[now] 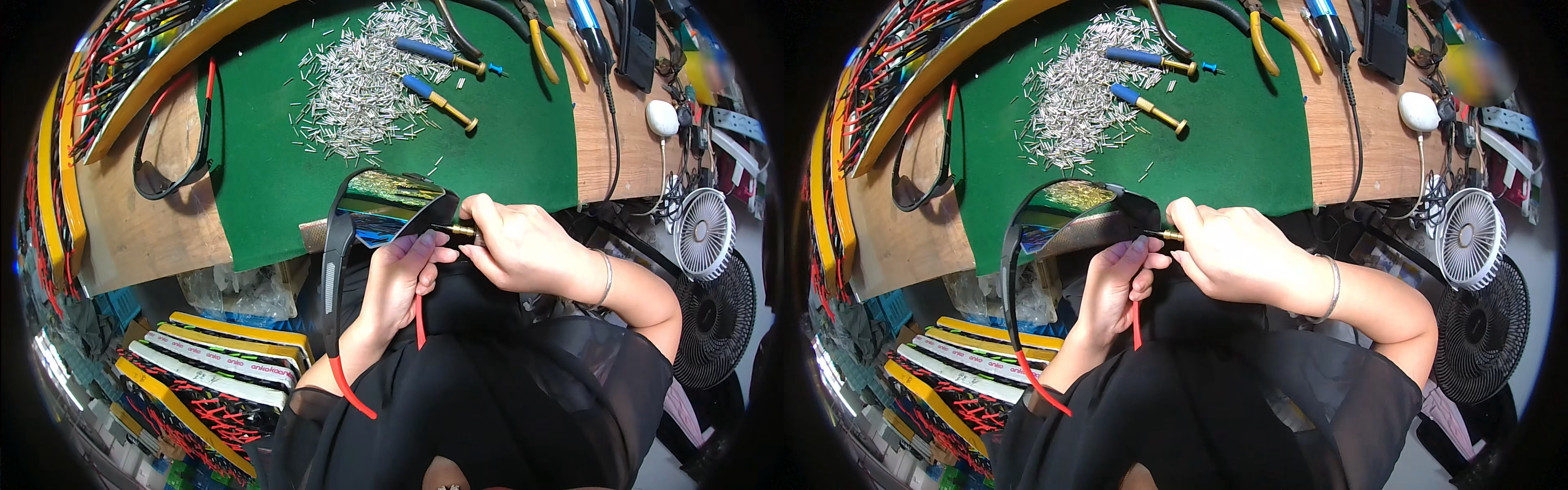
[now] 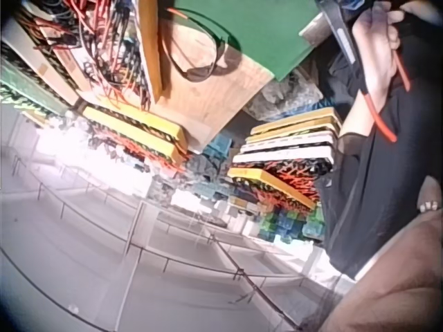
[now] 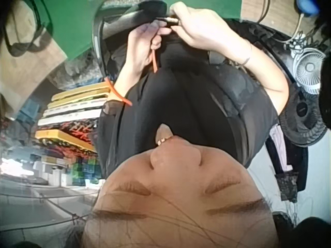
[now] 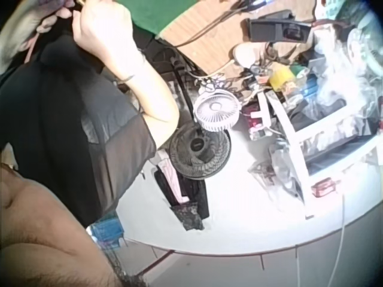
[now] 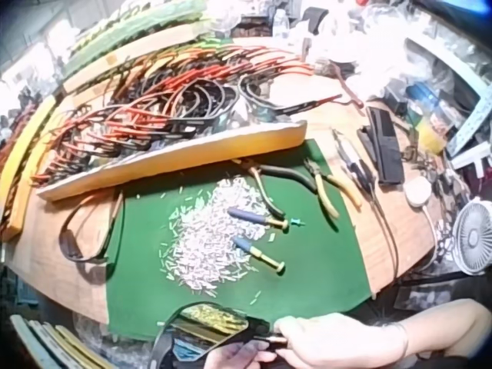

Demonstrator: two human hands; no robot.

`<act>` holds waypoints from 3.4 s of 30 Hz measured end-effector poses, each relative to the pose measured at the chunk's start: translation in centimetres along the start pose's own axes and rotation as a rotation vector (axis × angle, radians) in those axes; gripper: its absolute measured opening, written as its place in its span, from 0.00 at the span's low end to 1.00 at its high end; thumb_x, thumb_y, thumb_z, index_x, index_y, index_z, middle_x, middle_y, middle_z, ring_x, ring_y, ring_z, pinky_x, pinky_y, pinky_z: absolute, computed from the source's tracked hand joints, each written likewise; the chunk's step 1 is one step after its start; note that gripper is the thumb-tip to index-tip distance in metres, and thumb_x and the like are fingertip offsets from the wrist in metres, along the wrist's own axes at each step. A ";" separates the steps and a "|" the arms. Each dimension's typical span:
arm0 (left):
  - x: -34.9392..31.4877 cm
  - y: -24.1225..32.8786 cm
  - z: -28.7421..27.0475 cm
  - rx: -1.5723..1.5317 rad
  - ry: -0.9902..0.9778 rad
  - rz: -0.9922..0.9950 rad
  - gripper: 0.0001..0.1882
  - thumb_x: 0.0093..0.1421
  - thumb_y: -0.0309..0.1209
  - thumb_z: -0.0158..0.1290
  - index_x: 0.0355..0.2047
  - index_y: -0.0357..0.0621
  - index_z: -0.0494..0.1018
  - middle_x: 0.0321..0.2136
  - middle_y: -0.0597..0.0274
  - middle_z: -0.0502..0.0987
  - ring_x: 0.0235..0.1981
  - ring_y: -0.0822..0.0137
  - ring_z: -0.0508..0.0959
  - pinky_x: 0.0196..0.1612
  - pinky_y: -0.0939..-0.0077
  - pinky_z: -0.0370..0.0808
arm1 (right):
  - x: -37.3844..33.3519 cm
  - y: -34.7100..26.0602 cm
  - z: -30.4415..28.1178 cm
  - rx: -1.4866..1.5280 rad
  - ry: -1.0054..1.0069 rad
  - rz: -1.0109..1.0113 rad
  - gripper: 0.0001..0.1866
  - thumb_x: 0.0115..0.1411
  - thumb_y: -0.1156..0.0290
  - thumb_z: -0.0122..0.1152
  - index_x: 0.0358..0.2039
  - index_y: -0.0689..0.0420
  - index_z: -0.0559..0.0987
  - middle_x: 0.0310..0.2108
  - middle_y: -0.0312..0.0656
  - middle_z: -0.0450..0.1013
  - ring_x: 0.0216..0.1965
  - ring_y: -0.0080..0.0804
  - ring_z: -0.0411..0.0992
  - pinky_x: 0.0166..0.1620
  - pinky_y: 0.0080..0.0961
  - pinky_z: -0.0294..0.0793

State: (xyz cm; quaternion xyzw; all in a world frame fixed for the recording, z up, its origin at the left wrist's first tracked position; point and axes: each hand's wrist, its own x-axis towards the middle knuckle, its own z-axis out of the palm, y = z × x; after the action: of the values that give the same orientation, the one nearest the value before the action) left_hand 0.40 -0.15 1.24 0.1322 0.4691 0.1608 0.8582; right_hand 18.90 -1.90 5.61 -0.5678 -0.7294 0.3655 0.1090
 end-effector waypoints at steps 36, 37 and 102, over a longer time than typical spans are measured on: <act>0.6 0.1 -0.9 0.028 -0.073 -0.014 0.12 0.64 0.33 0.40 0.34 0.36 0.68 0.21 0.64 0.73 0.11 0.84 0.57 0.14 0.92 0.53 | 0.5 -0.2 0.4 0.006 -0.036 -0.009 0.15 0.53 0.72 0.54 0.35 0.67 0.61 0.19 0.53 0.70 0.24 0.48 0.72 0.26 0.35 0.72; 0.5 0.1 -0.9 0.025 -0.073 -0.025 0.12 0.64 0.33 0.40 0.34 0.36 0.68 0.21 0.64 0.73 0.11 0.84 0.57 0.14 0.92 0.53 | 0.5 -0.2 0.4 0.008 -0.043 -0.001 0.15 0.53 0.72 0.54 0.35 0.67 0.61 0.19 0.53 0.70 0.24 0.48 0.72 0.26 0.35 0.72; -2.2 2.0 1.3 -0.084 -0.183 0.098 0.12 0.62 0.31 0.43 0.45 0.42 0.65 0.30 0.59 0.76 0.14 0.85 0.60 0.15 0.94 0.56 | 4.2 -1.5 -0.5 0.708 0.331 0.050 0.06 0.59 0.73 0.49 0.30 0.63 0.71 0.19 0.41 0.67 0.19 0.23 0.69 0.23 0.22 0.67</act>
State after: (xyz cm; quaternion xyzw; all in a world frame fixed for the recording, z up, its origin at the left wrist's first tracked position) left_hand 0.10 0.74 4.37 0.1331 0.3748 0.2093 0.8933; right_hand 16.64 1.99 5.85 -0.5638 -0.5167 0.5008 0.4054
